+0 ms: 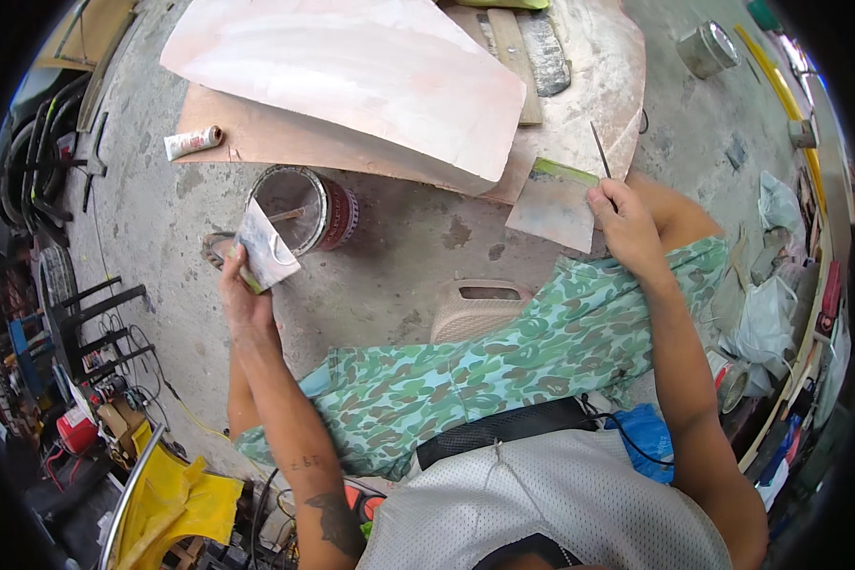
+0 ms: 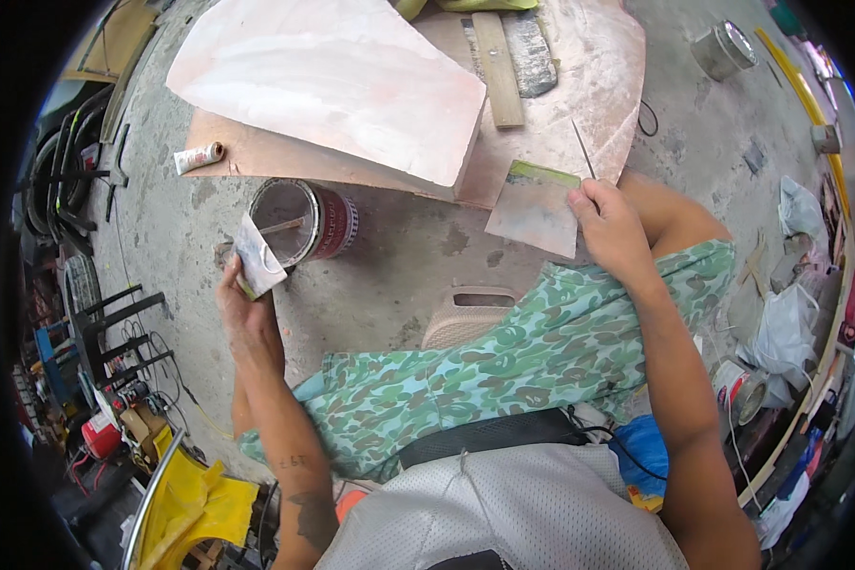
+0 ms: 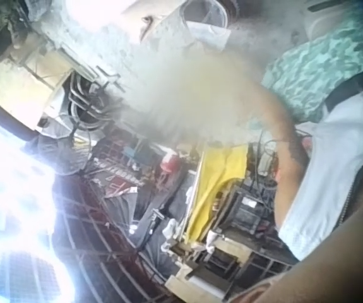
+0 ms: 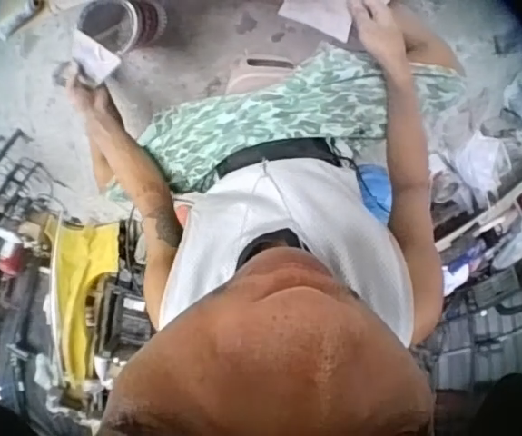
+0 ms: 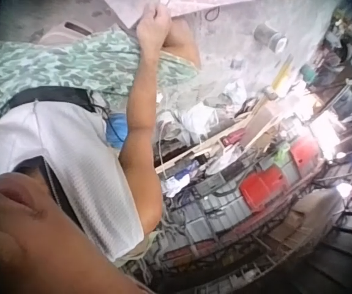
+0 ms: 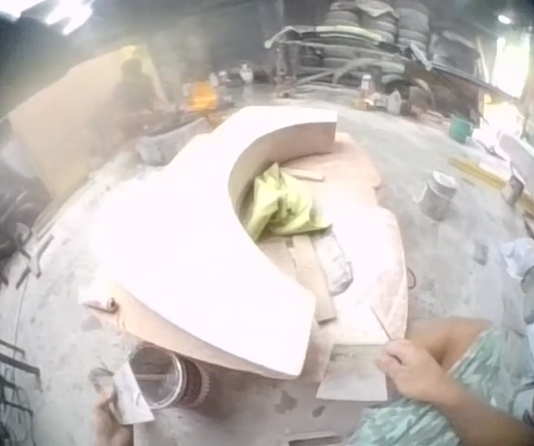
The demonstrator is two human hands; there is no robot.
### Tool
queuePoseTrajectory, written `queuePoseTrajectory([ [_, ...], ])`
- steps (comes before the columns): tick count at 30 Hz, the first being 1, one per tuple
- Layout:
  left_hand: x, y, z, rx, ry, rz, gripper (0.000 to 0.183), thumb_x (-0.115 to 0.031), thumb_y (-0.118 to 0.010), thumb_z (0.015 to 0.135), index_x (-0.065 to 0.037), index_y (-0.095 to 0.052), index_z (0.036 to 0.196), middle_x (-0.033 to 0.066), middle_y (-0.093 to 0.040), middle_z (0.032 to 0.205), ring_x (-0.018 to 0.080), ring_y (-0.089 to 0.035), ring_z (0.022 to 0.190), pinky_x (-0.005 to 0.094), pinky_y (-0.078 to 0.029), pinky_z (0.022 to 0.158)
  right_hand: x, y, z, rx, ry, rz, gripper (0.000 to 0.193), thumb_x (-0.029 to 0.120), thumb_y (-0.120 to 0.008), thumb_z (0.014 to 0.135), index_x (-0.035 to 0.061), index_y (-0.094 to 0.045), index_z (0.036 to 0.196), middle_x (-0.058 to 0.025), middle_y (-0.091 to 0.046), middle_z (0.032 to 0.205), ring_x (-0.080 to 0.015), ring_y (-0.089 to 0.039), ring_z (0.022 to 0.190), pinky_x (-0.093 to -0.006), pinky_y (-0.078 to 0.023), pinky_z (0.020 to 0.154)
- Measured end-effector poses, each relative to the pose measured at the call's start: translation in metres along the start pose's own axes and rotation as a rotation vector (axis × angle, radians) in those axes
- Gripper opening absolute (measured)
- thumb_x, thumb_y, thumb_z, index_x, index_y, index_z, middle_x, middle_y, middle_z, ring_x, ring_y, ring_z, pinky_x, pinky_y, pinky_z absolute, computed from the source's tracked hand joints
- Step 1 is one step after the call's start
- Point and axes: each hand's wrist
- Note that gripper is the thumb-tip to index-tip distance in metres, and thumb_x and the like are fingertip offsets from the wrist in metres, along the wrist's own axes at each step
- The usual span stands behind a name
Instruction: Mixing body filler putty and applying it to a car panel before sanding it smooth.
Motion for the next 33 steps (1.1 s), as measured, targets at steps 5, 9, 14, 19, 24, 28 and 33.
queuePoseTrajectory([
  [5,-0.022,-0.027,-0.013,-0.023,0.029,0.072,0.034,-0.011,-0.061,0.098,-0.002,-0.053,0.130,0.0089,-0.065,0.121,0.0237,-0.065,0.112,0.0433,-0.052,0.101,-0.010,0.006,-0.001,0.031,-0.063,-0.017,0.031,0.025,-0.058,0.103,-0.0027,-0.054,0.089,-0.0131,-0.052,0.082,-0.0214,-0.051,0.077,-0.0362,-0.044,0.073],
  [9,-0.024,-0.031,-0.026,-0.012,0.015,0.035,0.033,-0.011,-0.061,0.098,-0.003,-0.054,0.129,0.0094,-0.065,0.122,0.0238,-0.065,0.111,0.0440,-0.052,0.102,-0.009,-0.004,0.009,-0.124,0.024,-0.273,0.027,0.025,-0.063,0.098,-0.0020,-0.062,0.093,-0.0162,-0.061,0.089,-0.0292,-0.060,0.082,-0.0392,-0.047,0.076],
  [14,-0.011,0.003,-0.018,-0.081,0.037,-0.087,0.031,-0.009,-0.062,0.095,0.000,-0.059,0.125,0.0097,-0.067,0.121,0.0235,-0.065,0.112,0.0406,-0.049,0.106,0.011,-0.014,0.001,-0.314,0.097,-0.421,0.021,0.022,-0.068,0.094,0.0010,-0.067,0.095,-0.0164,-0.064,0.092,-0.0329,-0.063,0.087,-0.0420,-0.049,0.079],
  [19,0.000,-0.001,-0.019,-0.111,-0.010,-0.064,0.029,-0.008,-0.063,0.098,0.000,-0.060,0.125,0.0111,-0.069,0.117,0.0241,-0.067,0.110,0.0386,-0.051,0.104,0.001,0.000,0.009,-0.433,0.140,-0.473,0.020,0.020,-0.067,0.097,0.0019,-0.068,0.104,-0.0144,-0.068,0.100,-0.0267,-0.064,0.088,-0.0378,-0.050,0.080],
  [24,0.021,0.018,-0.001,-0.152,-0.159,0.237,0.024,-0.010,-0.063,0.100,0.001,-0.060,0.121,0.0072,-0.068,0.112,0.0173,-0.065,0.102,0.0328,-0.052,0.094,0.078,-0.008,-0.024,-0.632,0.373,-0.115,0.016,0.010,-0.056,0.104,-0.0025,-0.066,0.104,-0.0064,-0.068,0.102,-0.0139,-0.060,0.090,-0.0306,-0.048,0.077],
  [28,0.040,0.022,0.011,-0.141,-0.192,0.279,0.023,-0.013,-0.066,0.099,-0.001,-0.062,0.119,0.0063,-0.068,0.108,0.0138,-0.063,0.098,0.0278,-0.050,0.090,0.119,-0.061,-0.048,-0.213,0.868,-0.046,0.011,0.010,-0.066,0.098,-0.0004,-0.066,0.093,-0.0090,-0.066,0.087,-0.0149,-0.056,0.073,-0.0307,-0.047,0.066],
  [33,0.047,-0.003,0.005,-0.174,-0.469,0.600,0.045,-0.017,-0.076,0.093,0.001,-0.060,0.130,0.0100,-0.069,0.111,0.0144,-0.064,0.097,0.0274,-0.053,0.086,0.115,-0.126,-0.066,0.157,0.847,-0.033,0.014,0.010,-0.081,0.081,0.0033,-0.069,0.079,-0.0053,-0.060,0.074,-0.0222,-0.055,0.062,-0.0332,-0.044,0.055],
])
Point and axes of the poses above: each hand's wrist, its own z-axis towards the middle knuckle, its own y-axis out of the back of the hand, x = y × z
